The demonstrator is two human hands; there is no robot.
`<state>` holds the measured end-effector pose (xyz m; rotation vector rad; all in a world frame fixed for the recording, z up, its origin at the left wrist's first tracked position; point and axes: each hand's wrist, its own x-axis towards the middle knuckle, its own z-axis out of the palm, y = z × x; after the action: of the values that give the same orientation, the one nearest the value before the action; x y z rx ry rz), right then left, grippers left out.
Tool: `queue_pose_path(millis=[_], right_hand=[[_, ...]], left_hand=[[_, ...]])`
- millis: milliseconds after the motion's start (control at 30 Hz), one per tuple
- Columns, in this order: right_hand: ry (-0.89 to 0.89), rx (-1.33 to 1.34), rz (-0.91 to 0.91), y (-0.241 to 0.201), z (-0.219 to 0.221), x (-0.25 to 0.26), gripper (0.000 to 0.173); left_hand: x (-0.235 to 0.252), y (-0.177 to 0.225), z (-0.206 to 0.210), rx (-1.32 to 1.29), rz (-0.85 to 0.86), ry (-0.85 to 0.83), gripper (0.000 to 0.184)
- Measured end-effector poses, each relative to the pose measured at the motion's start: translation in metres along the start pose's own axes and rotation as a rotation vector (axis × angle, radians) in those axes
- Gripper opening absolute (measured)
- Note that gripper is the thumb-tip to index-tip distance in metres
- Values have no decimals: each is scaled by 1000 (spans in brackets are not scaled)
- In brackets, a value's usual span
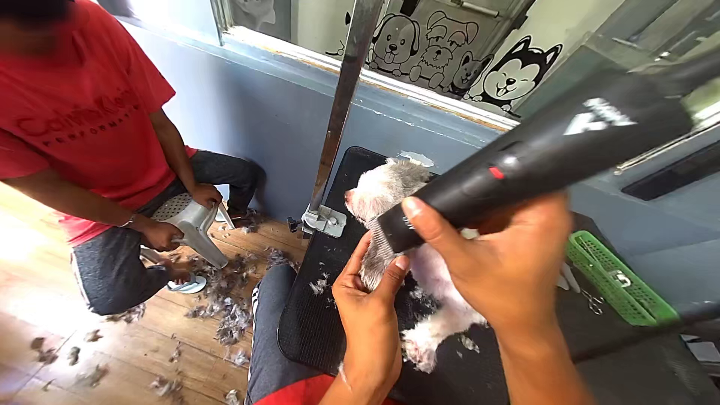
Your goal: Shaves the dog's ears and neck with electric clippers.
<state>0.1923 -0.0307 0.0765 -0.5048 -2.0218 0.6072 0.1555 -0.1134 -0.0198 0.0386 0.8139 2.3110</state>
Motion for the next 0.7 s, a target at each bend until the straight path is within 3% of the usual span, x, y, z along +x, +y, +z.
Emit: queue_pose_path(millis=[100,200,433,533,700], right_hand=[[50,-230,-46,3,-6,-6,61],[11,-245,-50,3,7,-20,52],[-88,170,12,-3,19,-27,42],[-60,272,43,-3,0,-13,53],[-34,25,-20,13,-24,-5,58]], left_hand=[[-1,-1,3,29,19,23,51],[-3,-2,5,70,51,51,42],[-2,0,-3,102,120,47,13],[3,5,-6,69,88,-12,25],[6,19,-11,-18,43,-128,36]])
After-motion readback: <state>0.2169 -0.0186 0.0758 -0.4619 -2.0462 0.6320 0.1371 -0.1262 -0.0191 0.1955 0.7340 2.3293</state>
